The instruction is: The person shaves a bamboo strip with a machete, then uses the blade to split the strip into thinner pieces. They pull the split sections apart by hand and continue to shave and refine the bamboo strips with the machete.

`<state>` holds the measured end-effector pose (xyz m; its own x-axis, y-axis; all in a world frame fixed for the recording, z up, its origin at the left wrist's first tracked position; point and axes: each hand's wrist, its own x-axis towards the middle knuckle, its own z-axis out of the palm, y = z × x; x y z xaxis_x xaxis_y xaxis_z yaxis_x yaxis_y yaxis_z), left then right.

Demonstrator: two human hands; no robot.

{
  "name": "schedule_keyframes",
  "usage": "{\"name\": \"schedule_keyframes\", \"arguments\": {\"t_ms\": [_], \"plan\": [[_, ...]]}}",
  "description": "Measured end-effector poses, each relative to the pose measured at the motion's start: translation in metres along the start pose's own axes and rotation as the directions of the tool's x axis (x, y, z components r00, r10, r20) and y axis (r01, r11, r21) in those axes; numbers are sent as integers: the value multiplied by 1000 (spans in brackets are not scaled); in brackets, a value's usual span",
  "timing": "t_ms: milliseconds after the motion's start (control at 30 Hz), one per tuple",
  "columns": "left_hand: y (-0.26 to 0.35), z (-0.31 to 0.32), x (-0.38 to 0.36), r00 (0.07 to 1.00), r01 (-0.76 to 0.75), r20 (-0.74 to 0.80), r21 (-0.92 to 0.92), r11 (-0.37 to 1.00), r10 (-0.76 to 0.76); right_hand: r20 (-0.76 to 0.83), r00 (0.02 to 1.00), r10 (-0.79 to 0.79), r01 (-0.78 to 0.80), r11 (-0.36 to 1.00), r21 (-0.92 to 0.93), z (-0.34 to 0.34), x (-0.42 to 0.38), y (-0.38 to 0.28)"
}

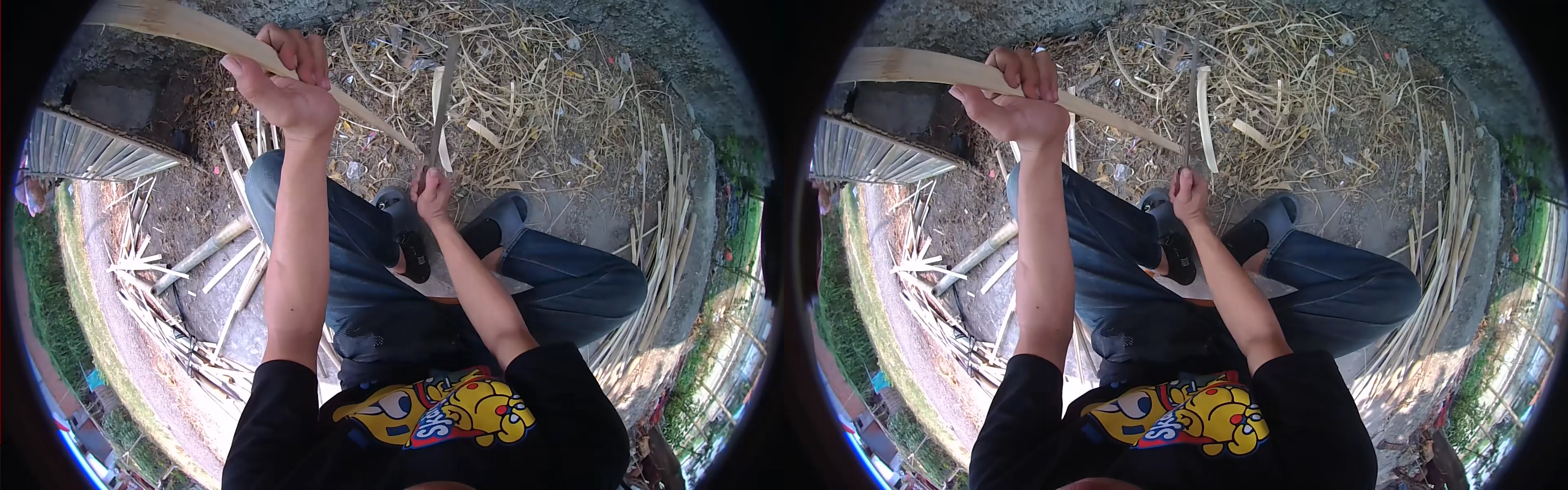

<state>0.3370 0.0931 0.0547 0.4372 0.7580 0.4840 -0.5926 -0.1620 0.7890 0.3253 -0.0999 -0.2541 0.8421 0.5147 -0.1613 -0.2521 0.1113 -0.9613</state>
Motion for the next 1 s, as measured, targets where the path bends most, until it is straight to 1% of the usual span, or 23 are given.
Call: {"name": "schedule_keyframes", "arguments": {"t_ms": [33,67,100,133,167,200,233,267,333,400,467,500,533,567,600,633,667,733,800,833,867,933,1000], "plan": [[0,2,1,1000,-8,7,-9,1000,8,-80,983,165,-183,891,-416,-32,-20,72],[0,3,1,999,5,-32,-29,1000,-6,-158,933,323,-329,587,-740,-64,-39,142],[-2,2,0,997,17,-69,-51,999,-20,-208,926,315,-360,567,-741,-84,-59,171],[-3,-3,2,999,3,-54,-57,998,-6,-256,918,304,-389,557,-734,-88,-63,185],[-3,-12,2,1000,-8,-1,-39,999,8,-256,921,293,-383,571,-726,-75,-49,163],[-1,-20,-4,1000,-4,28,-12,1000,4,-238,791,564,-607,671,-427,-69,-48,118],[1,-20,-5,999,-3,-37,-38,999,2,-121,606,786,-795,600,-87,-65,-57,80],[3,-22,-8,999,-3,-39,-41,999,1,-125,607,785,-795,600,-89,-66,-53,65],[6,-27,-6,999,-16,-36,-28,999,15,-13,753,658,-653,749,117,-65,-26,40],[8,-32,-5,999,-27,-36,-52,998,25,-43,900,433,-417,887,199,-55,6,11],[10,-38,-4,998,38,55,-108,993,-33,-23,968,249,-237,943,234,-41,30,-49],[14,-38,-4,998,35,54,-108,994,-29,-7,987,162,-156,960,232,-37,39,-76],[21,-35,-5,995,40,95,-169,985,-24,4,997,76,-75,970,231,-35,45,-100],[26,-31,-4,990,52,138,-231,972,-21,-3,997,78,-75,970,231,-33,51,-120],[29,-26,-4,990,68,139,-233,970,-36,-22,1000,1,4,980,201,-34,53,-137],[34,-21,-5,992,23,129,-192,981,2,-36,997,-72,77,983,167,-37,48,-146],[35,-16,-3,991,-38,124,-156,987,58,-40,996,-74,80,984,162,-41,48,-152],[15,-10,-3,988,-33,143,-123,992,51,-12,983,-184,185,982,35,-46,47,-161],[-14,-12,1,997,-42,64,-112,993,50,2,985,-173,173,985,15,-45,38,-169],[-13,-15,6,995,16,98,-112,994,-5,-29,987,-161,162,986,44,-41,32,-174],[-15,-17,9,996,16,92,-111,994,-6,-55,988,-143,146,987,70,-38,29,-178],[-16,-26,11,1000,-15,16,-64,998,16,-50,989,-141,144,986,81,-22,21,-170],[-14,-38,13,1000,19,9,-78,997,-19,-36,984,-174,173,890,422,-1,13,-137]]}}
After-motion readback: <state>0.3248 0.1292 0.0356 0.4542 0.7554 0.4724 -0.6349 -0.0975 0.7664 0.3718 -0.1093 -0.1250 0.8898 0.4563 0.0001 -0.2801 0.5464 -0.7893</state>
